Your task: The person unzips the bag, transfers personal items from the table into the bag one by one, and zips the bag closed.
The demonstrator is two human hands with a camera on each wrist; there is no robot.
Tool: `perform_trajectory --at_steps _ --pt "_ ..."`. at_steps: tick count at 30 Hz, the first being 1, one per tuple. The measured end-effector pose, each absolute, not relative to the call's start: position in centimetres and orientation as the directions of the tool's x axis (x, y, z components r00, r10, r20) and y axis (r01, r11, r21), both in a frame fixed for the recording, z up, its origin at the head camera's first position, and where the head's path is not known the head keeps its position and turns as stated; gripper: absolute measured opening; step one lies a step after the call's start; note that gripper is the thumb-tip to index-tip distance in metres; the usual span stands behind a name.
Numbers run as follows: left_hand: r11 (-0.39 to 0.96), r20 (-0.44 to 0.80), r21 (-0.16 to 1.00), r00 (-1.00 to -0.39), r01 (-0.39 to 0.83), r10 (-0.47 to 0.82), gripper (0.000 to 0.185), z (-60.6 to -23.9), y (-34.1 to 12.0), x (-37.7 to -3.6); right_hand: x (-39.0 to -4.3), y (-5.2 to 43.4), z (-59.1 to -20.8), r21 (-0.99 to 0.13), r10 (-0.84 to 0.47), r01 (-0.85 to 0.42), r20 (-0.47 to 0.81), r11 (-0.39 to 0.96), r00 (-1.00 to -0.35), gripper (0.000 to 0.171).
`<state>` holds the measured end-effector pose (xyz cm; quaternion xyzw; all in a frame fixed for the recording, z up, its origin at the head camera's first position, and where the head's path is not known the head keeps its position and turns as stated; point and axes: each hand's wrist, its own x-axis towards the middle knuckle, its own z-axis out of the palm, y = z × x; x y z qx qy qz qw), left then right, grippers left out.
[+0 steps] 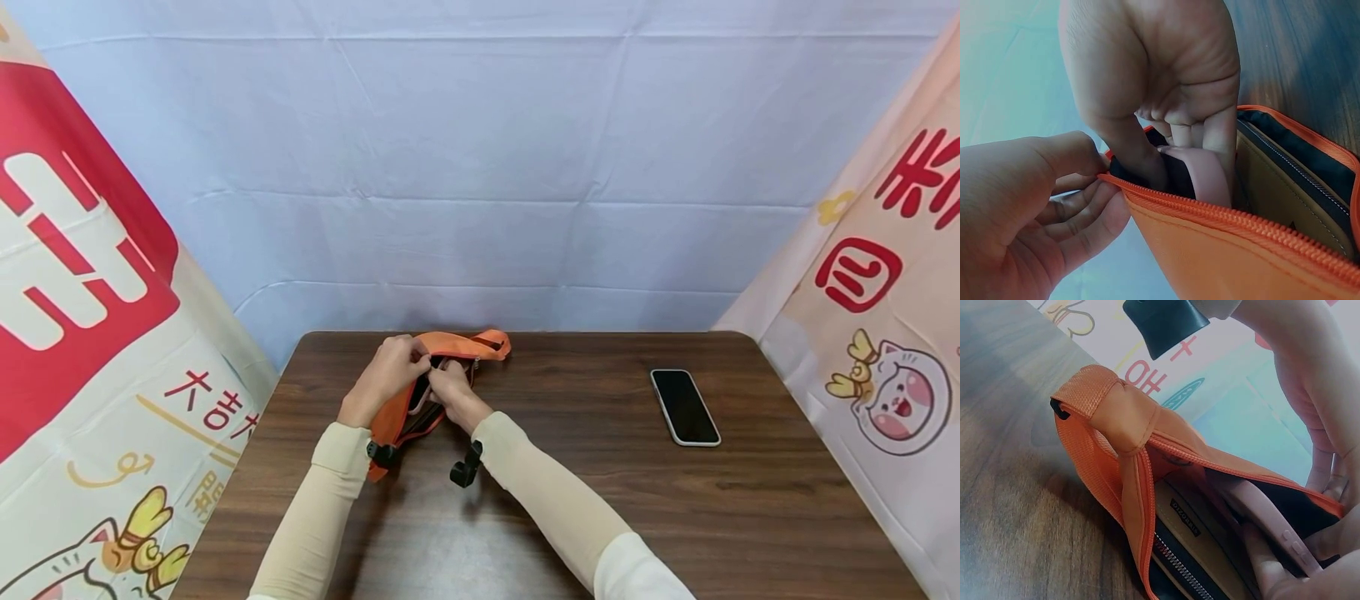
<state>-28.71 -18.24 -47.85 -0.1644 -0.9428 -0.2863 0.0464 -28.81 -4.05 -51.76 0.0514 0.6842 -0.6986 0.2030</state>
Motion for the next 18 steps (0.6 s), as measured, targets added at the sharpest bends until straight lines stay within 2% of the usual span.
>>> perform_trajectory --at_steps 7,18 --pt "0.776 0.193 0.527 -0.938 0.347 0.289 0.017 -47.87 -18.3 -28.79 -28.81 -4.2 -51.85 -0.932 -0.231 0.361 -0.348 -0.013 -0.908 0.034" --pt "0.786 0.196 0.51 -0.937 0.348 0.288 0.017 -47.9 -18.38 -28.8 -28.66 -4.47 -51.77 -0.932 -0.237 0.36 -0.341 -0.038 -0.91 0.03"
